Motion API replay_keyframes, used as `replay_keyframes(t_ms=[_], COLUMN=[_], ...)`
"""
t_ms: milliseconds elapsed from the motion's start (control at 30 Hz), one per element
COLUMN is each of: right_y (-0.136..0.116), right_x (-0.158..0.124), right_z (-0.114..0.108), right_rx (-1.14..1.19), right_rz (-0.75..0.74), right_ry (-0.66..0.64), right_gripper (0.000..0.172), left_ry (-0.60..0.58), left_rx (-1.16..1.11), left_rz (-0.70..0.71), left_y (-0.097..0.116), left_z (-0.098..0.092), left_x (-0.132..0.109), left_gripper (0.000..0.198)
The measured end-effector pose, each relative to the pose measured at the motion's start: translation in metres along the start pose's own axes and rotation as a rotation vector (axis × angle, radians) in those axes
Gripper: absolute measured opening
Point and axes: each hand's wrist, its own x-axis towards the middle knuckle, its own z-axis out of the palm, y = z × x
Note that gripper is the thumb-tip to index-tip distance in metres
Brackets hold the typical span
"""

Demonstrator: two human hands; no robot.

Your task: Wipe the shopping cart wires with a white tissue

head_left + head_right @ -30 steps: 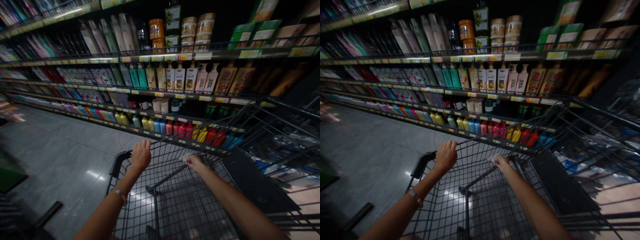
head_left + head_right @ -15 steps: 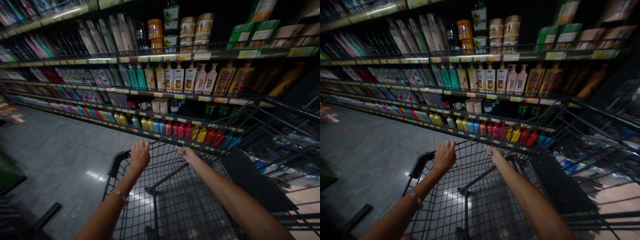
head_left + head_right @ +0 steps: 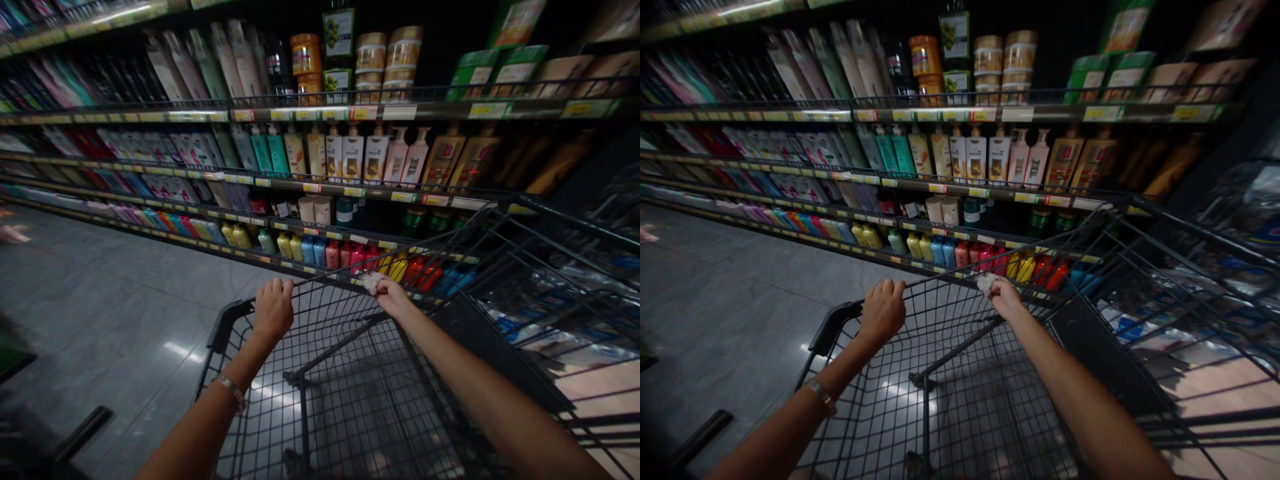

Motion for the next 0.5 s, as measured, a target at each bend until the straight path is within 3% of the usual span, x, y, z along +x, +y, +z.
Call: replay_keyframes(t_ms=[100, 233, 400, 500], right_y=[0.001, 0.032, 0.071, 0.082], right_x=[-0.006, -0.011, -0.006, 0.002], right_z=[-0.021, -0.040, -0.035, -0.027], right_rx=[-0.115, -0.244, -0.231, -0.180], right_rz=[0.133, 0.257, 0.220, 0.138], right_ry=[0.091, 0.294, 0.382, 0.342], right_gripper=[0.021, 0.022, 0.030, 0.033], left_ry=[-0.003, -0.011, -0.018, -0.017], left_rx=[-0.001, -0.008, -0.022, -0.026], left_rz=[0.001, 0.002, 0.013, 0.006], left_y=[0.000, 0.000, 0.000, 0.000], left_z=[0.000, -0.001, -0.003, -0.003], left_x=[0.000, 0.000, 0.000, -0.001], left_gripper=[0.033, 0.033, 0.032, 0.031])
